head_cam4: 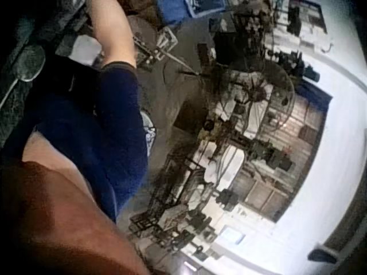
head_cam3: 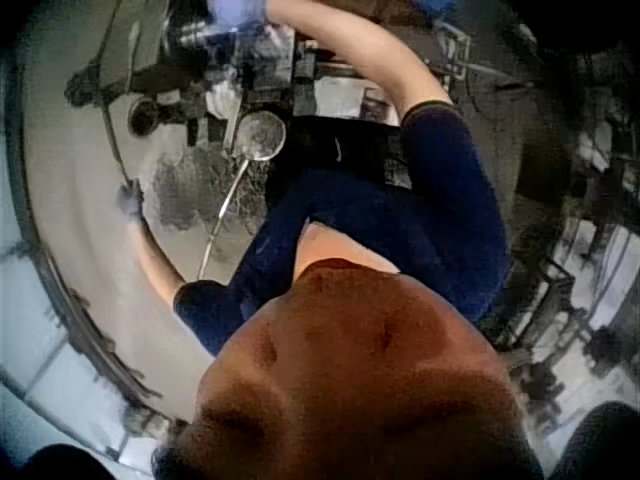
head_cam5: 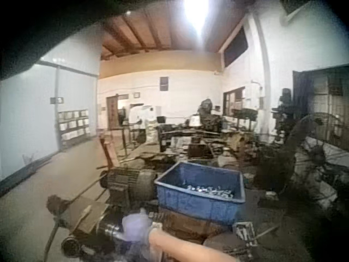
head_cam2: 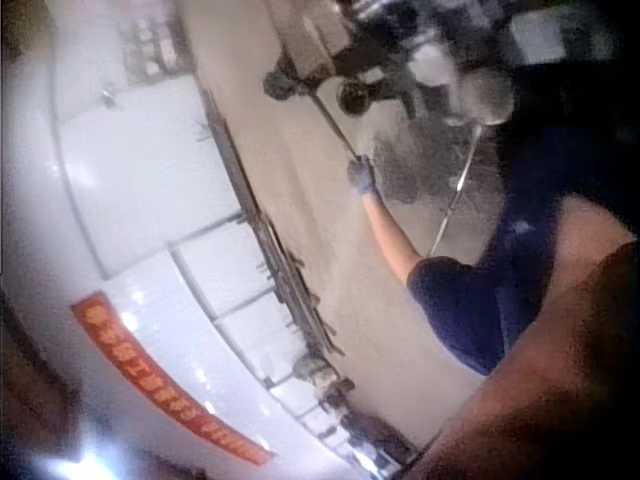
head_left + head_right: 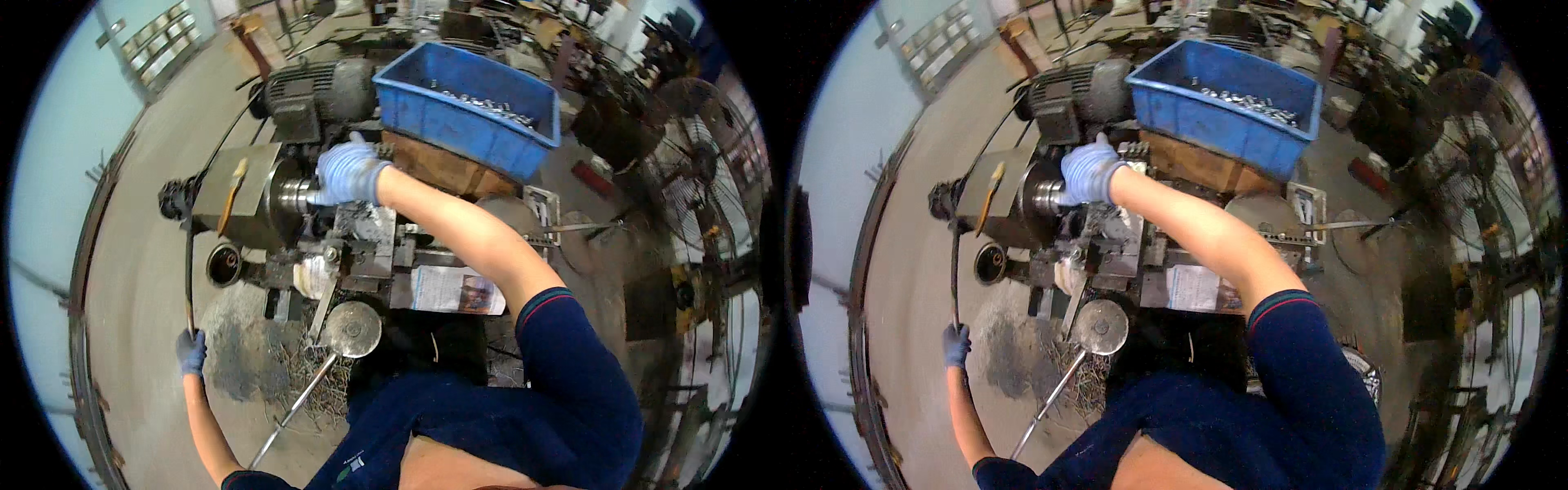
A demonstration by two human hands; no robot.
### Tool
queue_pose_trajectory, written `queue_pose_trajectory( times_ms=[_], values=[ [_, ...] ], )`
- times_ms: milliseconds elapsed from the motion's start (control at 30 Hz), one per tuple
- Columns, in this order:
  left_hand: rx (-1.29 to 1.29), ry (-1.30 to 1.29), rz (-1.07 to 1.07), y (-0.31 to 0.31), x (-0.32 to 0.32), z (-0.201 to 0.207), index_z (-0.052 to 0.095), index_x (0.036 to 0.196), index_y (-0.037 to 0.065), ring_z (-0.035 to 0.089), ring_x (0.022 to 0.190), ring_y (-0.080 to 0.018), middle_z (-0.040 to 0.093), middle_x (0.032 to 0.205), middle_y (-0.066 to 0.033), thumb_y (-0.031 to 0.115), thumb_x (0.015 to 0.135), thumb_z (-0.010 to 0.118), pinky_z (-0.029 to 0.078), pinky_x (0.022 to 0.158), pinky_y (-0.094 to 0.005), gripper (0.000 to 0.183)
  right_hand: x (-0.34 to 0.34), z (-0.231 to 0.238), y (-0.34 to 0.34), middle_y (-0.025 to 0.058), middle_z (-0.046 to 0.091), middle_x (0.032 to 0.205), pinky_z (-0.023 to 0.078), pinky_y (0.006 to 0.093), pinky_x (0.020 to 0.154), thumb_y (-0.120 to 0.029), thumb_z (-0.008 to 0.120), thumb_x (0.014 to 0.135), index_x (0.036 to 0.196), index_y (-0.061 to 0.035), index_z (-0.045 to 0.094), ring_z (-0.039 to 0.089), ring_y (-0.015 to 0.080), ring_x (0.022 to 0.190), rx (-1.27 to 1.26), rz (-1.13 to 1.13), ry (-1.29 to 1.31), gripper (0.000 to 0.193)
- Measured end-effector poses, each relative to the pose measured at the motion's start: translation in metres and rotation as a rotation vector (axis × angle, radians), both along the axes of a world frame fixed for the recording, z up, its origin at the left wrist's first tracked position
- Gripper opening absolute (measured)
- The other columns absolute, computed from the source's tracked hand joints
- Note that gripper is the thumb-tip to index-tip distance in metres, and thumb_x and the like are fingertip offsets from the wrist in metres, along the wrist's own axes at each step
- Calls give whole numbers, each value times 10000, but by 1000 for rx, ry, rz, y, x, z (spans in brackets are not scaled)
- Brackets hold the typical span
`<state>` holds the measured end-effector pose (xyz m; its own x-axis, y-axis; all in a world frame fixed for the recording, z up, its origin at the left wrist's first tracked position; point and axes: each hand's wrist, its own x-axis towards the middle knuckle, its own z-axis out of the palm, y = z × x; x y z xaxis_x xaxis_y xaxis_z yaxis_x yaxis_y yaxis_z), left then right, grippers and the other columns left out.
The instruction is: The person operates a lathe by pulling levers, placing metal components into the machine, and then moving the finished parts into a metal basket.
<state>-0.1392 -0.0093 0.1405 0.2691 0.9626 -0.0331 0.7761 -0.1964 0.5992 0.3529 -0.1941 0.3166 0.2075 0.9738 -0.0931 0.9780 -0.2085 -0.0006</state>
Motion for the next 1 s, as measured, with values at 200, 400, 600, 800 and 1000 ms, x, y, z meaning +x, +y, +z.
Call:
queue_pose_trajectory(
  times_ms=[200, 400, 600, 800, 1000],
  values=[
    [-27, -29, 66, 3, 6, 0, 556, 769, 44, 528, 401, -152, 525, 522, -53, 225, 801, 606, 420, 372, -297, 191, 130, 31, -82, 93, 683, 829, 498, 345, 766, -663, 525, 712, 800, -150, 726, 649, 263, 810, 411, -385, 68, 558],
    [1, 95, -10, 20, 18, -7, 565, 806, 34, 520, 401, -147, 514, 518, -52, 227, 812, 584, 415, 373, -301, 194, 221, 13, -135, 119, 663, 979, 471, 354, 846, -590, 595, 710, 1019, -128, 677, 621, 278, 936, 595, -537, 11, 562],
    [-76, -97, -115, 30, -6, -10, 575, 963, -14, 533, 485, -136, 556, 615, -65, 264, 827, 614, 436, 425, -286, 311, 193, -13, -203, 136, 622, 1099, 445, 415, 880, -598, 564, 715, 1155, -113, 601, 592, 315, 1002, 452, -558, -74, 656],
    [-383, -133, 154, 43, -13, -17, 588, 1035, 37, 502, 487, -137, 548, 626, -57, 305, 823, 649, 446, 445, -291, 347, 139, -36, -337, 142, 647, 977, 462, 411, 823, -634, 572, 718, 1025, -93, 657, 618, 316, 902, 604, -612, -102, 629],
    [-280, -99, 132, 30, 36, -25, 591, 1034, 35, 505, 493, -143, 556, 633, -66, 309, 821, 651, 449, 449, -297, 352, 50, -123, -524, 127, 670, 851, 497, 334, 738, -500, 631, 760, 919, -73, 681, 636, 289, 792, 577, -1103, 219, 458]
  ],
)
